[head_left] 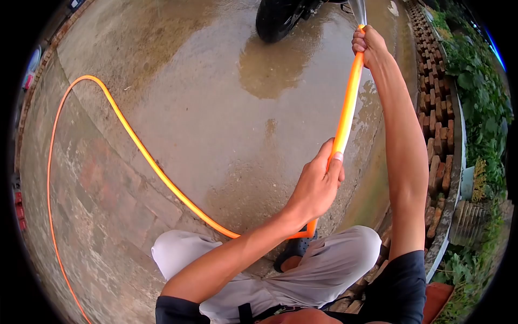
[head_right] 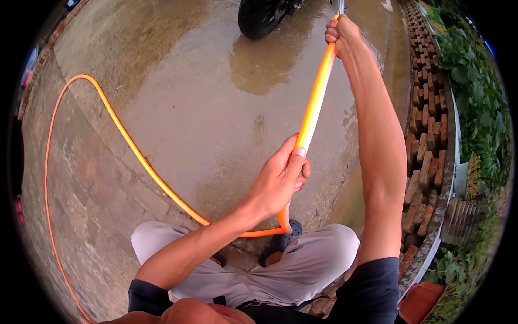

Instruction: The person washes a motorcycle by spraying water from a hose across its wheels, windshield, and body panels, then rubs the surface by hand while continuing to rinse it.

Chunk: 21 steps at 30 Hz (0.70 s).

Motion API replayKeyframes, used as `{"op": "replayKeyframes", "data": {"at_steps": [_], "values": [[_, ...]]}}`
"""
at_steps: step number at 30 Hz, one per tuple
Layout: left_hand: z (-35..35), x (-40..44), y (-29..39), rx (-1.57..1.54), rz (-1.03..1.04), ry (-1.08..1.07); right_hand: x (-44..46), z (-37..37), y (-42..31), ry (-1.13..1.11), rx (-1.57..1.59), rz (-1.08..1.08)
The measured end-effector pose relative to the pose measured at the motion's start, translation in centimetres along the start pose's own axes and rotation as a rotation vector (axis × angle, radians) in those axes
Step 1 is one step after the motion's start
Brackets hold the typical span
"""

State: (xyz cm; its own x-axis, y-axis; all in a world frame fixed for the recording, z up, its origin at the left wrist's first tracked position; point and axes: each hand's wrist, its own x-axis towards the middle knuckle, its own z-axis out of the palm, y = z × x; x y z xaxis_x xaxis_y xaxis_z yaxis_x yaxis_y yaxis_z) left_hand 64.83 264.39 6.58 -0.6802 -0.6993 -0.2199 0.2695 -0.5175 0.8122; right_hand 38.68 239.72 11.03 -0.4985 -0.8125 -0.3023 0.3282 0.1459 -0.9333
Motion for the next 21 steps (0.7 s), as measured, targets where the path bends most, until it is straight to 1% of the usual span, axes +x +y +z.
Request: {"op": "replayKeyframes", "data": {"at_steps": [3, 5, 9, 11, 12, 15, 21], "values": [[-0.3, 0.5, -0.6, -0.021, -0.011, 0.014, 0.4, 0.1, 1.2, 0.007, -0.003, 0.01], [-0.6, 0.7, -0.8, -0.027, -0.004, 0.027, 0.6, 0.2, 1.3, 0.0, -0.022, -0.039], [-1.1, 1.3, -0.2, -0.017, 0.001, 0.044, 0.4, 1.4, 0.0, -0.008, -0.02, -0.098], [-1.4, 1.6, 0.3, -0.007, 0.018, 0.047, 0.9, 1.7, -1.0, -0.052, -0.028, -0.117], [-1.5, 1.7, 0.5, 0.006, 0.034, 0.05, 0.8, 2.1, -1.0, -0.031, 0.008, -0.125], [-1.8, 1.9, 0.8, 0.02, 0.069, 0.069, 2.7, 1.4, -1.3, -0.093, 0.012, -0.101], [-2.0, 2.1, 0.8, 0.032, 0.057, 0.049, 2.8, 1.6, -1.3, -0.07, 0.016, -0.11]]}}
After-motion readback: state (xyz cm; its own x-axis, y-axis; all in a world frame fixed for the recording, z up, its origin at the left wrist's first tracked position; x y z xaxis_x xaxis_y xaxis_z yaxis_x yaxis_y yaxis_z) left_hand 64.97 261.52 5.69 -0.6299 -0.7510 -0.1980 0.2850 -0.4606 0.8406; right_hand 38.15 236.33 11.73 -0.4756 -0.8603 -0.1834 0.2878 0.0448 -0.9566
